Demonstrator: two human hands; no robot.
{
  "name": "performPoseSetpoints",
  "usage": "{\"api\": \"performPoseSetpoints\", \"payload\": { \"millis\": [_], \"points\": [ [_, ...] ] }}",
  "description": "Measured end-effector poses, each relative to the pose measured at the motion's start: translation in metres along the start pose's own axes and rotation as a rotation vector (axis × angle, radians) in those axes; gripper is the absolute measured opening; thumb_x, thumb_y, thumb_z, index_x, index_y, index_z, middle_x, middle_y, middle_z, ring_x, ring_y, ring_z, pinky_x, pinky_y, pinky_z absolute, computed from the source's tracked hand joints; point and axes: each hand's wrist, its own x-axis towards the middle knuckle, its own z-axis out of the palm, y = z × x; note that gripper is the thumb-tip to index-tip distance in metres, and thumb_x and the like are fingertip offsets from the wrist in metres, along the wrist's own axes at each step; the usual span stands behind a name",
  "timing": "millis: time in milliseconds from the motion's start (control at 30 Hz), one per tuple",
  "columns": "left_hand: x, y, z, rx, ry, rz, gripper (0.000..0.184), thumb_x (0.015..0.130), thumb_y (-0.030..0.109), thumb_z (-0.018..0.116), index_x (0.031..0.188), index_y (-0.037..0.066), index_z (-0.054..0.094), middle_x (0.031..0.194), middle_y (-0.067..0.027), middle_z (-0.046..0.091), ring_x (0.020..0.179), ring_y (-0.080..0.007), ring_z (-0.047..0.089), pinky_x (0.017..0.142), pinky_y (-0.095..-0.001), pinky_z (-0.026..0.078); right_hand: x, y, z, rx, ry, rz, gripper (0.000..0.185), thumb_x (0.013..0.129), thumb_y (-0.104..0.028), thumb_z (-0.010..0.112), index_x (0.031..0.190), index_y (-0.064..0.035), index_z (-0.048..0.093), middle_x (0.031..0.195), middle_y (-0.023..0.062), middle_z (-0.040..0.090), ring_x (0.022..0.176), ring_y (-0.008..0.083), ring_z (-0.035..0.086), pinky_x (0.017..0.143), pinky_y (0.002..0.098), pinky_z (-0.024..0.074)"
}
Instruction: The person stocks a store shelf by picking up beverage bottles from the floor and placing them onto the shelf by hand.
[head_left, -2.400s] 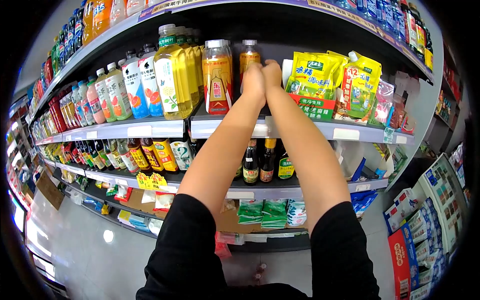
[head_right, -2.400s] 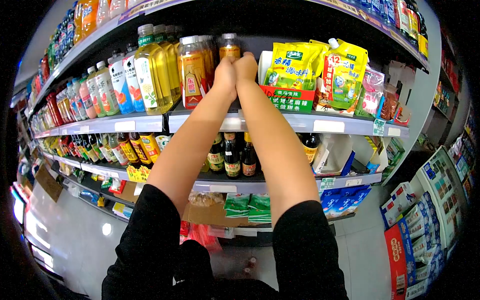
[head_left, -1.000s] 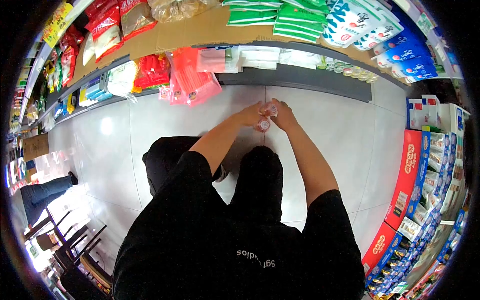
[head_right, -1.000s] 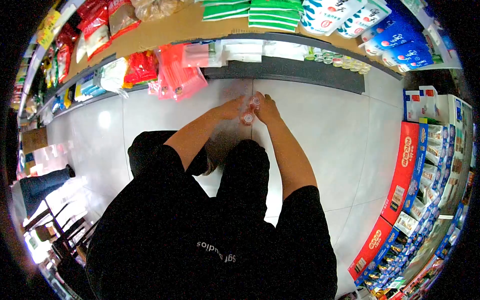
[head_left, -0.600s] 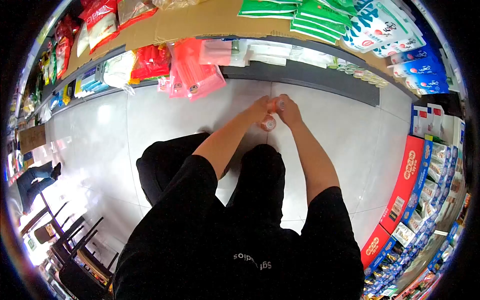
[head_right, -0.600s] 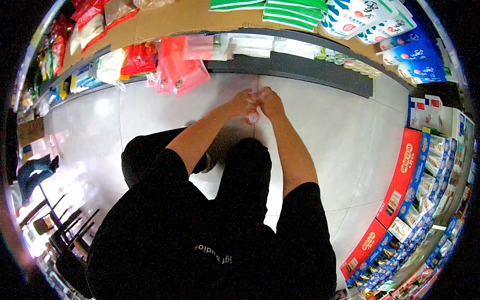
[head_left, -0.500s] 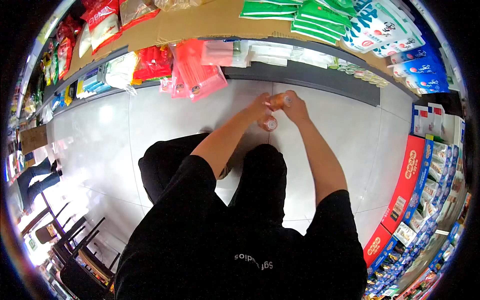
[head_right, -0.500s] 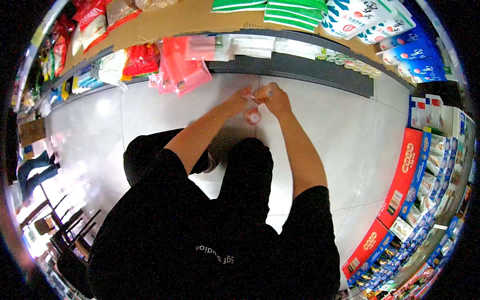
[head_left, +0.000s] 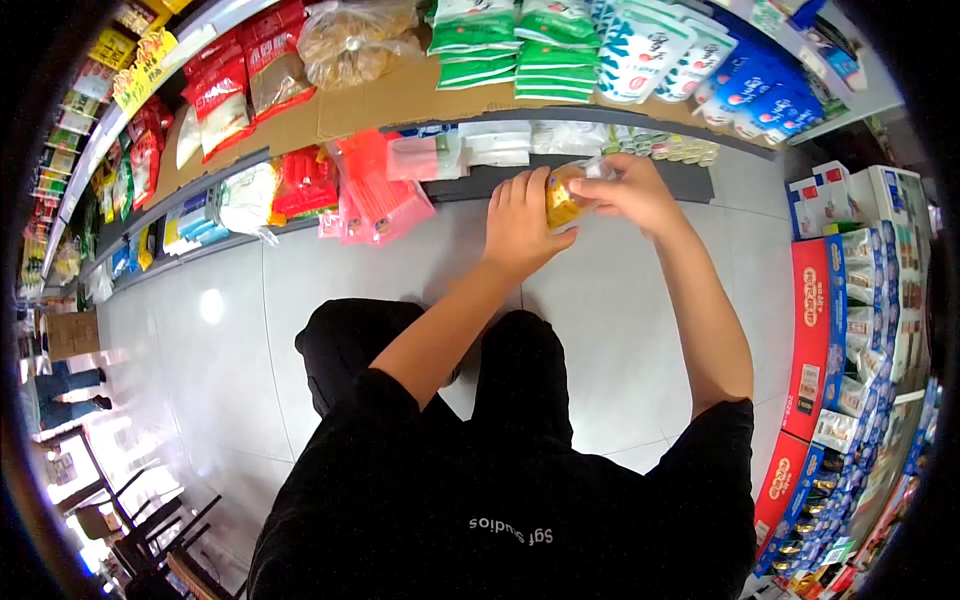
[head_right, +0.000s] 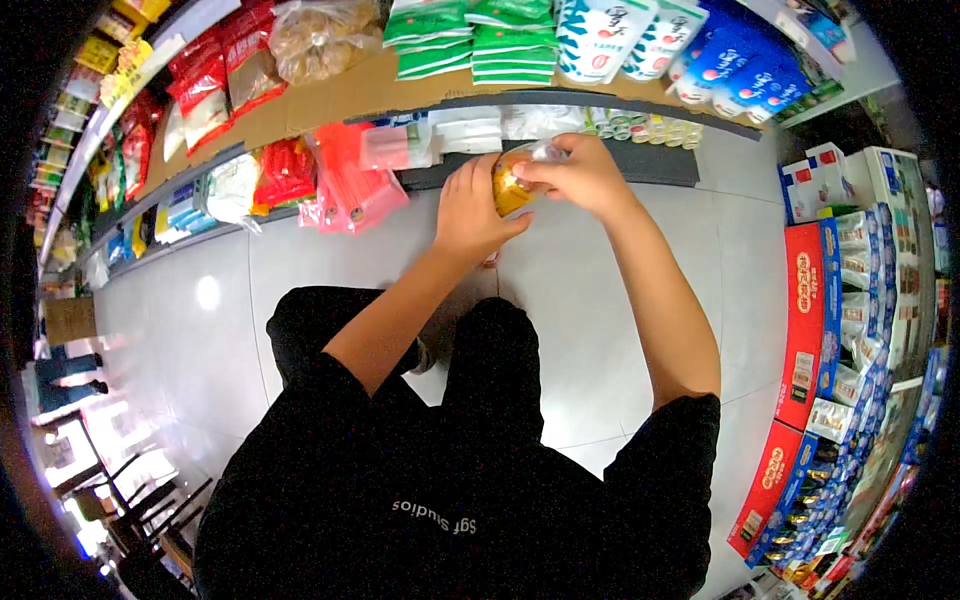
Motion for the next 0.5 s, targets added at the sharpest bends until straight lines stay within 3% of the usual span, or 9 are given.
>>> {"api": "performPoseSetpoints", "payload": {
  "millis": [133, 167, 200, 233, 267, 300, 333, 367, 500],
  "points": [
    [-0.005, 0.039, -0.036, -0.048, 0.063, 0.028, 0.068, 0.056, 0.021, 0.073, 0.113, 0.003, 0.042, 0.103, -0.0147, 0.051, 0.098, -0.0335, 0.050, 0.083, -0.0413, 0.043, -0.044, -0.031, -0.010, 0.009, -0.057, -0.055, 0.083, 0.060, -0.036, 0.080, 0.109, 0.0196, 0.045, 0.097, 0.0235, 0.058, 0.080, 0.0224, 0.063, 0.064, 0.0307, 0.0544],
    [-0.005, 0.040, -0.042, -0.095, 0.055, 0.001, 0.068, 0.056, 0.020, 0.072, 0.113, 0.002, 0.041, 0.104, -0.0159, 0.051, 0.097, -0.0335, 0.051, 0.083, -0.0416, 0.043, -0.047, -0.033, -0.007, -0.052, -0.038, -0.054, 0.065, 0.069, -0.034, 0.074, 0.109, 0.0114, 0.050, 0.097, 0.0185, 0.059, 0.083, 0.0207, 0.062, 0.067, 0.0307, 0.0538],
    [-0.004, 0.045, -0.048, -0.146, 0.054, -0.009, 0.067, 0.056, 0.018, 0.072, 0.113, 0.002, 0.041, 0.104, -0.0171, 0.051, 0.096, -0.0334, 0.052, 0.082, -0.0419, 0.044, -0.056, -0.036, -0.008, -0.054, -0.024, -0.066, 0.065, 0.069, -0.034, 0.074, 0.109, 0.0114, 0.050, 0.097, 0.0185, 0.059, 0.083, 0.0207, 0.062, 0.067, 0.0307, 0.0538],
    [-0.003, 0.054, -0.061, -0.413, 0.034, -0.134, 0.067, 0.058, 0.016, 0.070, 0.115, 0.000, 0.039, 0.103, -0.0166, 0.053, 0.094, -0.0297, 0.055, 0.080, -0.0393, 0.045, -0.071, -0.043, -0.011, 0.087, -0.041, -0.182, 0.055, 0.073, -0.031, 0.070, 0.109, 0.0067, 0.052, 0.096, 0.0154, 0.060, 0.085, 0.0195, 0.062, 0.069, 0.0304, 0.0532],
    [0.003, 0.063, -0.083, -0.907, -0.059, -0.250, 0.069, 0.060, 0.015, 0.070, 0.118, 0.000, 0.036, 0.102, -0.0146, 0.054, 0.092, -0.0252, 0.057, 0.078, -0.0352, 0.046, -0.084, -0.051, -0.015, 0.226, -0.069, -0.301, 0.045, 0.078, -0.029, 0.066, 0.109, 0.0019, 0.054, 0.096, 0.0122, 0.060, 0.086, 0.0183, 0.061, 0.071, 0.0300, 0.0527],
    [0.002, 0.063, -0.087, -0.999, -0.048, -0.278, 0.068, 0.062, 0.013, 0.069, 0.119, 0.000, 0.034, 0.101, -0.0131, 0.054, 0.092, -0.0240, 0.057, 0.078, -0.0342, 0.047, -0.085, -0.052, -0.016, 0.205, -0.091, -0.284, 0.032, 0.084, -0.024, 0.058, 0.110, -0.0043, 0.055, 0.098, 0.0084, 0.060, 0.089, 0.0174, 0.060, 0.075, 0.0302, 0.0514],
    [0.003, 0.064, -0.092, -1.093, -0.033, -0.291, 0.068, 0.063, 0.011, 0.067, 0.121, 0.000, 0.033, 0.100, -0.0117, 0.055, 0.092, -0.0228, 0.056, 0.078, -0.0332, 0.047, -0.089, -0.054, -0.015, 0.201, -0.086, -0.298, 0.032, 0.084, -0.024, 0.058, 0.110, -0.0043, 0.055, 0.098, 0.0084, 0.060, 0.089, 0.0174, 0.060, 0.075, 0.0302, 0.0514],
    [0.008, 0.068, -0.112, -1.454, -0.170, -0.281, 0.064, 0.066, 0.007, 0.063, 0.122, 0.001, 0.033, 0.100, -0.0121, 0.055, 0.090, -0.0232, 0.057, 0.079, -0.0345, 0.047, -0.099, -0.060, -0.016, 0.288, -0.087, -0.381, 0.031, 0.083, -0.023, 0.060, 0.108, -0.0043, 0.055, 0.096, 0.0056, 0.060, 0.086, 0.0143, 0.059, 0.072, 0.0279, 0.0506],
    [0.011, 0.075, -0.139, -1.524, -0.212, -0.204, 0.066, 0.064, 0.022, 0.057, 0.123, -0.003, 0.040, 0.110, -0.0199, 0.055, 0.099, -0.0311, 0.057, 0.087, -0.0407, 0.047, -0.119, -0.050, 0.007, 0.344, -0.166, -0.542, 0.039, 0.079, -0.010, 0.065, 0.115, -0.0043, 0.049, 0.092, 0.0047, 0.059, 0.087, 0.0114, 0.056, 0.069, 0.0258, 0.0479]
  ]
}}
